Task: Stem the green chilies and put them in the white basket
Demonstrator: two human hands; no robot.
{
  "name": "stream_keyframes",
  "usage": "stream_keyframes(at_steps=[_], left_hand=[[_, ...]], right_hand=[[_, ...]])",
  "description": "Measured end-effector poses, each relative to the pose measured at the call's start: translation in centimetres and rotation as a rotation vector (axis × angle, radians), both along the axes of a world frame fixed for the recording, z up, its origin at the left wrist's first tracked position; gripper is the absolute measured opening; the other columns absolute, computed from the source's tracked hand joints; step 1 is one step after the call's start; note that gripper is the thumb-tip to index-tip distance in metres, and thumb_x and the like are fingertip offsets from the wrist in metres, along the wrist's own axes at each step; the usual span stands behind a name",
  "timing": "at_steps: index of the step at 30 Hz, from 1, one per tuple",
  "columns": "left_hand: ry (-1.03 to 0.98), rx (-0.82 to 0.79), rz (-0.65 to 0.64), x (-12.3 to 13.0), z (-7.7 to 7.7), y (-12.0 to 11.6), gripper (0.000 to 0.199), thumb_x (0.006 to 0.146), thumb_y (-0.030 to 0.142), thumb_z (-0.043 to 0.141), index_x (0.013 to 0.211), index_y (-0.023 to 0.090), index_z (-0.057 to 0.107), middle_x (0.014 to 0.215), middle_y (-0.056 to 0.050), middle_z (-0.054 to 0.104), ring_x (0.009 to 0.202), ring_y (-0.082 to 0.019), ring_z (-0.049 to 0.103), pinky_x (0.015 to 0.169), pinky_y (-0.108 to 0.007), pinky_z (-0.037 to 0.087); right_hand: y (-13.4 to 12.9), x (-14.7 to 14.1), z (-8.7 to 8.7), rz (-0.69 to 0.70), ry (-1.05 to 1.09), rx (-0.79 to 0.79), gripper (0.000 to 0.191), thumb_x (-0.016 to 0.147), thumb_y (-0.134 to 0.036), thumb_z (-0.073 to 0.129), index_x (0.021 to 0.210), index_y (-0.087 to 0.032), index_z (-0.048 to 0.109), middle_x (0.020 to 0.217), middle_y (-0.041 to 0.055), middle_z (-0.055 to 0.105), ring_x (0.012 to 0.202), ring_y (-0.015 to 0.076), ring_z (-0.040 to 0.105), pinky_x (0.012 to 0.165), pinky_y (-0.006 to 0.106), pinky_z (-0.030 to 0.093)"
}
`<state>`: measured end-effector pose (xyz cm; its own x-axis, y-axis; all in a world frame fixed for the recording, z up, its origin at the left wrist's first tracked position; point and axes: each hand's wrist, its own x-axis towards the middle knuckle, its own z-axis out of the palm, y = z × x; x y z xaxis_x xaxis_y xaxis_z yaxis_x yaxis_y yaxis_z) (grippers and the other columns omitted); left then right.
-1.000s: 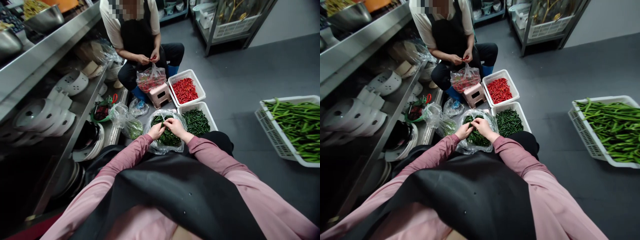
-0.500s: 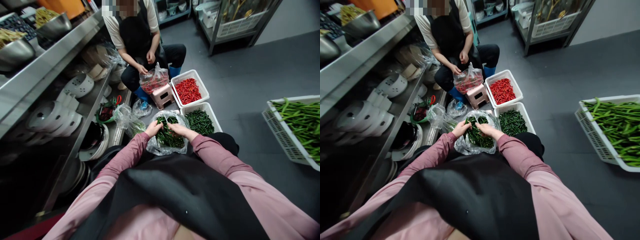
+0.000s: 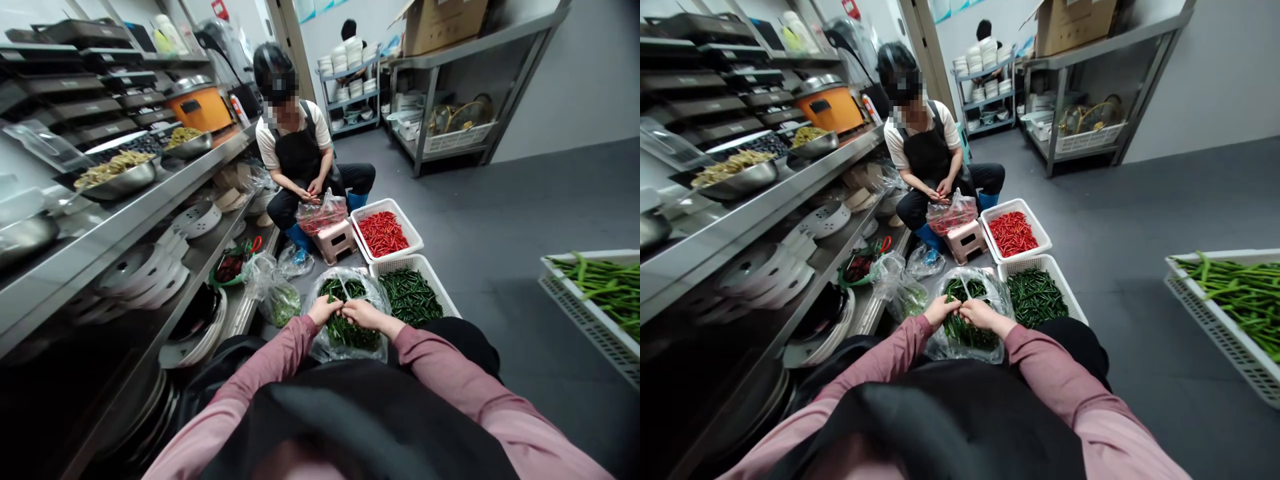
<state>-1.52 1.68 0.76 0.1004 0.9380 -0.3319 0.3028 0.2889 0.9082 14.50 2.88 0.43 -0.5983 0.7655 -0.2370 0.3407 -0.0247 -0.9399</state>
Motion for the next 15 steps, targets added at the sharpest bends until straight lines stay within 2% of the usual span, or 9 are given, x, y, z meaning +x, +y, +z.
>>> stream_keyframes(at_steps=[3,5,7,10,12,15], left_hand=[[-0.290,-0.098,-0.016,-0.4,1.1,0.1,0.040,0.060,0.046,0.073,0.059,0.014,0.049,0.050,0.002,0.050,0.049,-0.009,0.051,0.052,-0.023,0.043],[-0.388,-0.133,-0.027,-0.7,1.8,0.2,0.041,0.059,0.046,0.075,0.058,0.014,0.048,0.046,0.004,0.046,0.044,-0.007,0.046,0.049,-0.021,0.040],[-0.433,-0.152,-0.038,-0.8,2.1,0.5,0.039,0.060,0.045,0.074,0.061,0.014,0.050,0.046,0.005,0.045,0.043,-0.006,0.043,0.048,-0.020,0.037],[-0.414,-0.121,0.060,-0.4,1.9,1.0,0.037,0.062,0.044,0.073,0.063,0.014,0.051,0.049,0.005,0.048,0.043,-0.005,0.044,0.046,-0.019,0.035],[-0.392,-0.082,0.152,0.2,1.6,1.0,0.036,0.064,0.043,0.072,0.066,0.014,0.052,0.051,0.004,0.050,0.044,-0.005,0.044,0.046,-0.019,0.035],[-0.375,-0.063,0.227,1.2,1.3,0.8,0.035,0.064,0.042,0.072,0.069,0.014,0.053,0.053,0.004,0.052,0.044,-0.006,0.047,0.047,-0.020,0.038]], right_hand=[[0.2,0.7,0.8,0.076,0.019,0.117,0.019,0.081,-0.026,0.047,0.073,-0.016,0.061,0.054,-0.0026,0.051,0.047,0.0091,0.040,0.049,0.021,0.031],[0.5,1.2,1.2,0.145,0.030,0.136,0.016,0.079,-0.027,0.051,0.074,-0.016,0.060,0.057,-0.0027,0.051,0.051,0.0090,0.043,0.052,0.021,0.033],[0.6,1.4,1.5,0.207,0.060,0.084,0.017,0.078,-0.032,0.054,0.075,-0.016,0.060,0.058,-0.0033,0.050,0.049,0.0080,0.041,0.049,0.021,0.031],[0.3,1.2,1.6,0.074,0.151,-0.085,0.026,0.079,-0.042,0.054,0.085,-0.017,0.059,0.052,-0.0066,0.040,0.043,0.0063,0.033,0.044,0.020,0.025],[-0.2,0.8,1.6,-0.012,0.129,-0.195,0.033,0.076,-0.048,0.056,0.087,-0.017,0.058,0.049,-0.0085,0.033,0.040,0.0055,0.027,0.042,0.020,0.021],[-0.9,0.4,1.3,-0.051,0.024,-0.212,0.034,0.069,-0.048,0.065,0.077,-0.015,0.057,0.048,-0.0076,0.039,0.042,0.0052,0.031,0.043,0.020,0.025]])
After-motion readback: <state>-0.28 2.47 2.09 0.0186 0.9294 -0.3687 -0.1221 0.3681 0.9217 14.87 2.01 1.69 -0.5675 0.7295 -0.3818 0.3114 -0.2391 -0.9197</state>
